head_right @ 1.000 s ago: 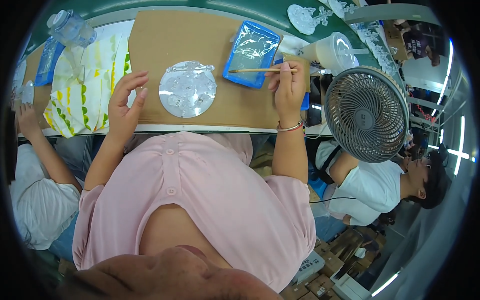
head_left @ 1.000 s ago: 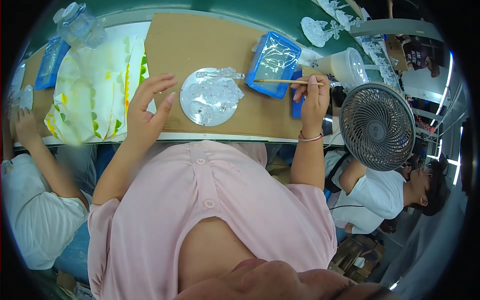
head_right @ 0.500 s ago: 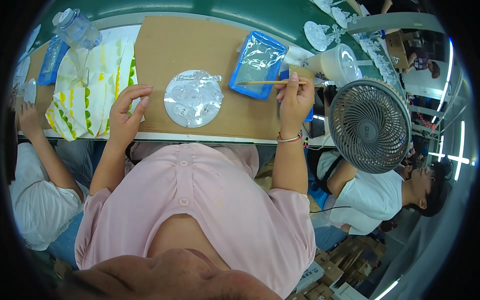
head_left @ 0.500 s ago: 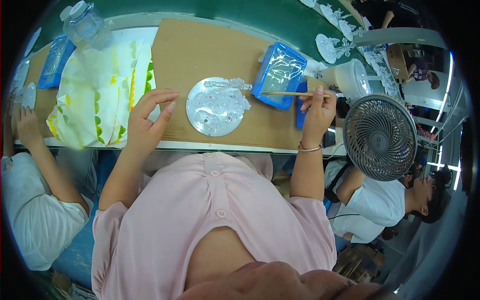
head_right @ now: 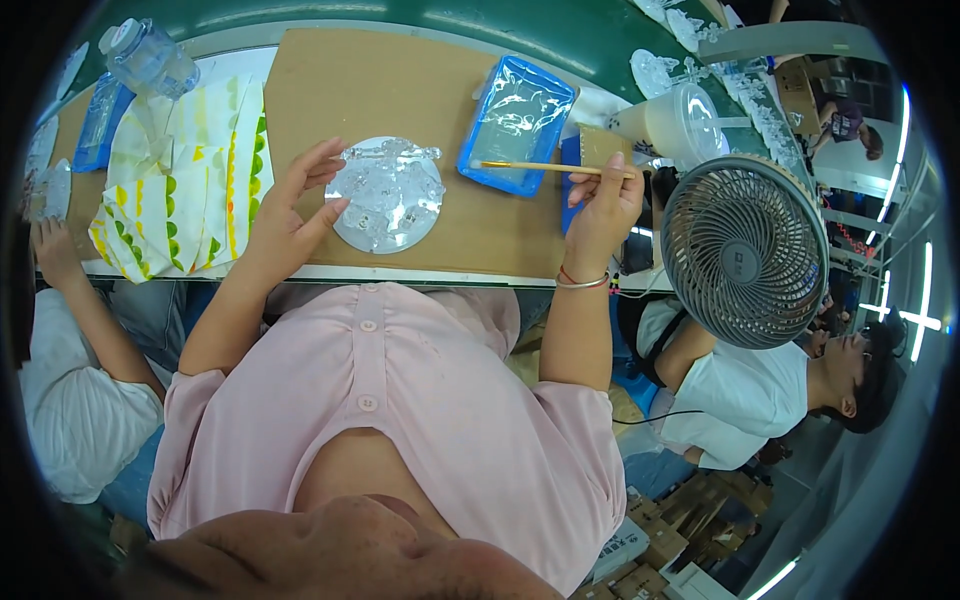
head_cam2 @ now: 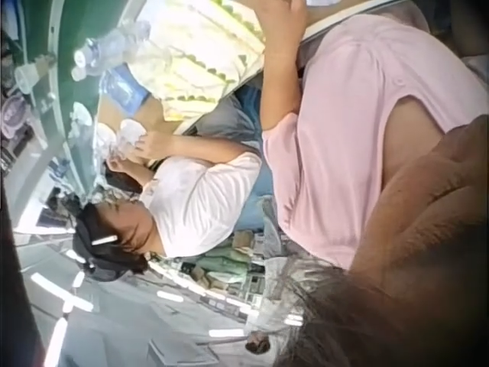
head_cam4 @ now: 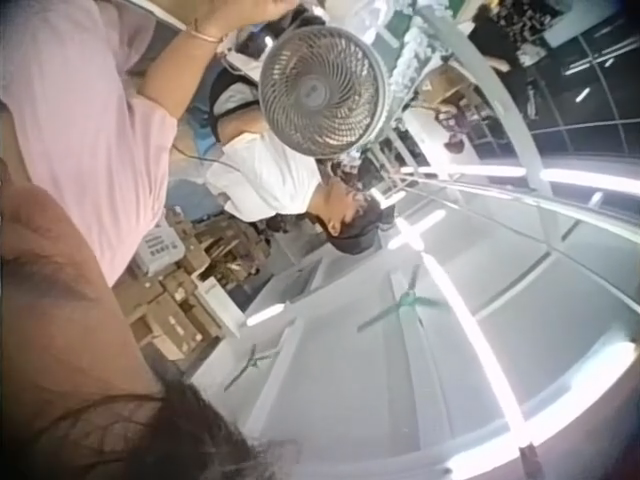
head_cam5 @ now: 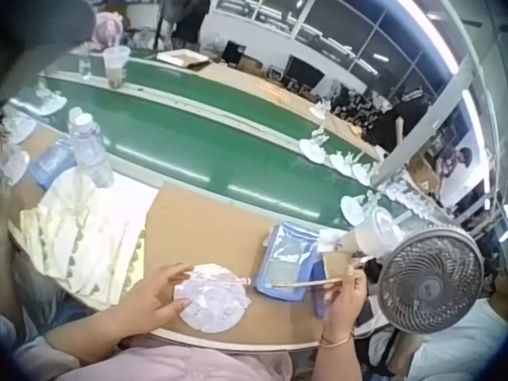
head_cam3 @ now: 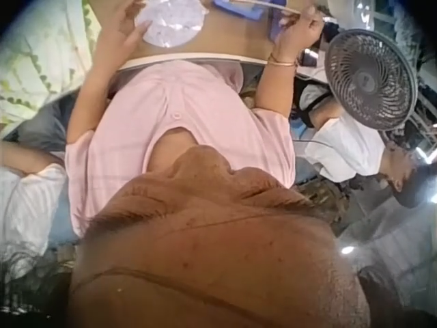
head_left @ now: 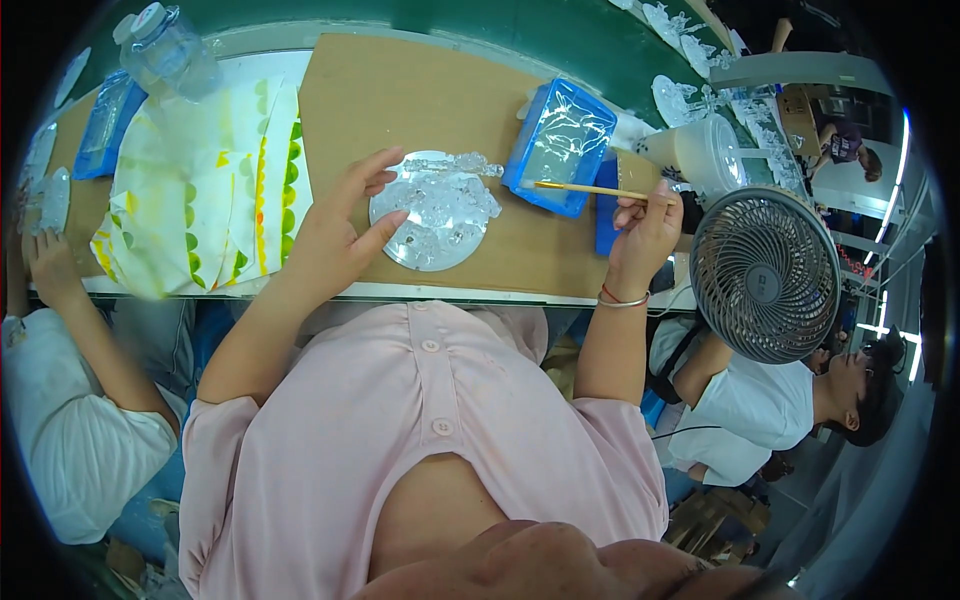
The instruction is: Applying adhesive to plastic light fixture parts on an assembly line.
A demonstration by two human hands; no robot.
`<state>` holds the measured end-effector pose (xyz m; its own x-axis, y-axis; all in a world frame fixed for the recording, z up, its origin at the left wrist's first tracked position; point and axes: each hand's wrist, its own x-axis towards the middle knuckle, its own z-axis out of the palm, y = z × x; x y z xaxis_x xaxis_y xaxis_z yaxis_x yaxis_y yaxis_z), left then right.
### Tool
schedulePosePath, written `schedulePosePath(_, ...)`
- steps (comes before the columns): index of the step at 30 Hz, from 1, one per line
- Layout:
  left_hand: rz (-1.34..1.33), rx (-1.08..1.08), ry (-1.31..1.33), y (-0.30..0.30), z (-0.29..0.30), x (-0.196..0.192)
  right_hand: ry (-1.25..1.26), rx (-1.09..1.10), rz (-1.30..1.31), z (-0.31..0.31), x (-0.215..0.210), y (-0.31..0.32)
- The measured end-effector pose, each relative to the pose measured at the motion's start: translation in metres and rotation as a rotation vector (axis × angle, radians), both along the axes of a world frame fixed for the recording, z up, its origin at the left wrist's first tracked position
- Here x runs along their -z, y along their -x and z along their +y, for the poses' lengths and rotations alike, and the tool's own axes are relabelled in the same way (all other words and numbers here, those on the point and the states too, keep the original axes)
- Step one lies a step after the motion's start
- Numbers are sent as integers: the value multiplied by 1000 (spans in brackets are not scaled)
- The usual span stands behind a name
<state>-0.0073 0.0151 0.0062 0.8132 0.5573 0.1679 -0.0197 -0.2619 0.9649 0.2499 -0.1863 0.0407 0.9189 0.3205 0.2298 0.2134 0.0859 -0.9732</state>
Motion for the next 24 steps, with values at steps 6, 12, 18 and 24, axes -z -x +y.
schedulePosePath(6, -9, -51, -177, -8, 8, -4, -164, -35, -40, -21, -14, 34)
schedulePosePath(12, -27, -100, -415, -18, 10, -18, -29, -154, -345, -26, -8, 92)
schedulePosePath(18, -80, -133, -605, -26, 14, -15, 211, -346, -675, -11, -5, 103)
schedulePosePath(24, -76, -176, -721, -28, 13, -15, 341, -453, -887, 12, -4, 105)
